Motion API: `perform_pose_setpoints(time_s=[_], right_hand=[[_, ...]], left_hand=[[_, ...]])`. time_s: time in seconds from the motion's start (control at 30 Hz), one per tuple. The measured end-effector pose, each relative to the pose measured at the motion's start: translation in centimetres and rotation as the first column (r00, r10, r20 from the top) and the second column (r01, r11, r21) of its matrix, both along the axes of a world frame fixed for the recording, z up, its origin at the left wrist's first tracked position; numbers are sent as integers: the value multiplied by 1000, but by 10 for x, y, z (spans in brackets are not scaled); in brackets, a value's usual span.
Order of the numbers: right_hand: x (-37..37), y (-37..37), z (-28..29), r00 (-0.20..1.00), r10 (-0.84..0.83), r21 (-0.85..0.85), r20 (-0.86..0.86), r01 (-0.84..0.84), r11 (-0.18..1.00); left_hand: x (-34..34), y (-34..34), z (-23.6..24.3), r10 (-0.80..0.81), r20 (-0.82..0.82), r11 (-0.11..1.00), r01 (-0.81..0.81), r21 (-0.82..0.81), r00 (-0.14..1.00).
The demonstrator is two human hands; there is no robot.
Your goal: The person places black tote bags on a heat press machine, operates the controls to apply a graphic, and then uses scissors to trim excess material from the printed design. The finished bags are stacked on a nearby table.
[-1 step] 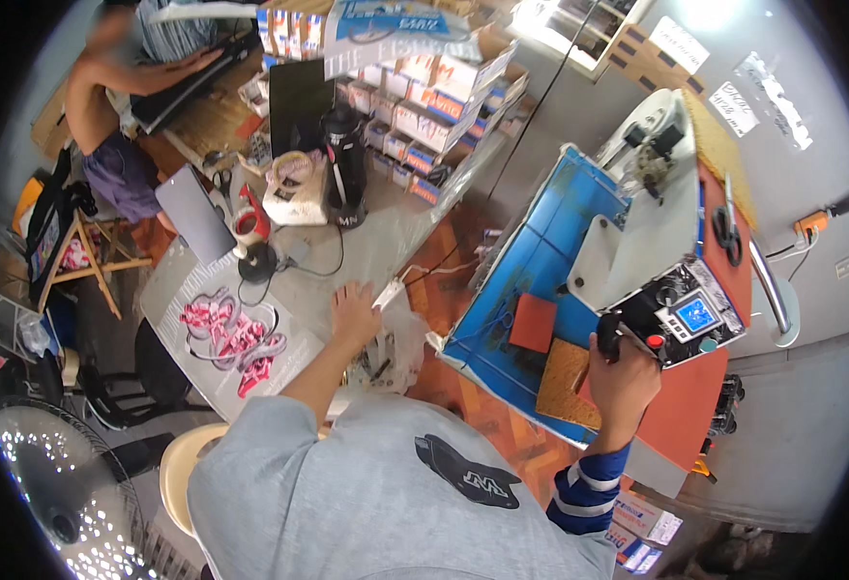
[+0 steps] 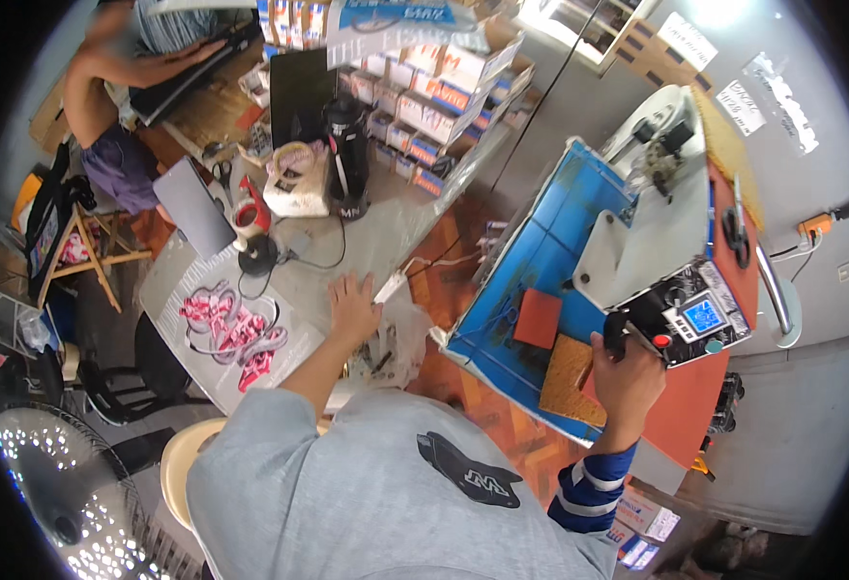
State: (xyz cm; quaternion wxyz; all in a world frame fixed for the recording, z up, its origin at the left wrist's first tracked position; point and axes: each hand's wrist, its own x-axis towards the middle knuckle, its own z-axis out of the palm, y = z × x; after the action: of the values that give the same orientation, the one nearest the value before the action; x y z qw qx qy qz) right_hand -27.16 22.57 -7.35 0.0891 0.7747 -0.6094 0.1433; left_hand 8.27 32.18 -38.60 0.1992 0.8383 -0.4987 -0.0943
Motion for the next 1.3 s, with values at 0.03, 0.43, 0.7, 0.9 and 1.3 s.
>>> perform_pose_setpoints(time_s=[0.03, 0.43, 0.7, 0.9, 1.3], right_hand=[[3, 1, 1, 1000, 11, -24, -11, -11, 1000], [11, -19, -36, 998, 3, -541, -61, -35, 840], [6, -15, -25, 994, 102, -494, -24, -101, 863], [-1, -11, -18, 980, 193, -414, 45, -157, 896], [-16, -2, -18, 933, 274, -354, 232, -181, 918]], left_hand=[[2, 7, -5, -52, 175, 999, 53, 0, 983], [8, 3, -32, -93, 258, 972, 31, 235, 962], [4, -7, -13, -87, 195, 950, 22, 312, 977], [-1, -13, -20, 43, 117, 955, -76, 288, 992], [-81, 31, -181, -602, -301, 530, 652, 543, 740]])
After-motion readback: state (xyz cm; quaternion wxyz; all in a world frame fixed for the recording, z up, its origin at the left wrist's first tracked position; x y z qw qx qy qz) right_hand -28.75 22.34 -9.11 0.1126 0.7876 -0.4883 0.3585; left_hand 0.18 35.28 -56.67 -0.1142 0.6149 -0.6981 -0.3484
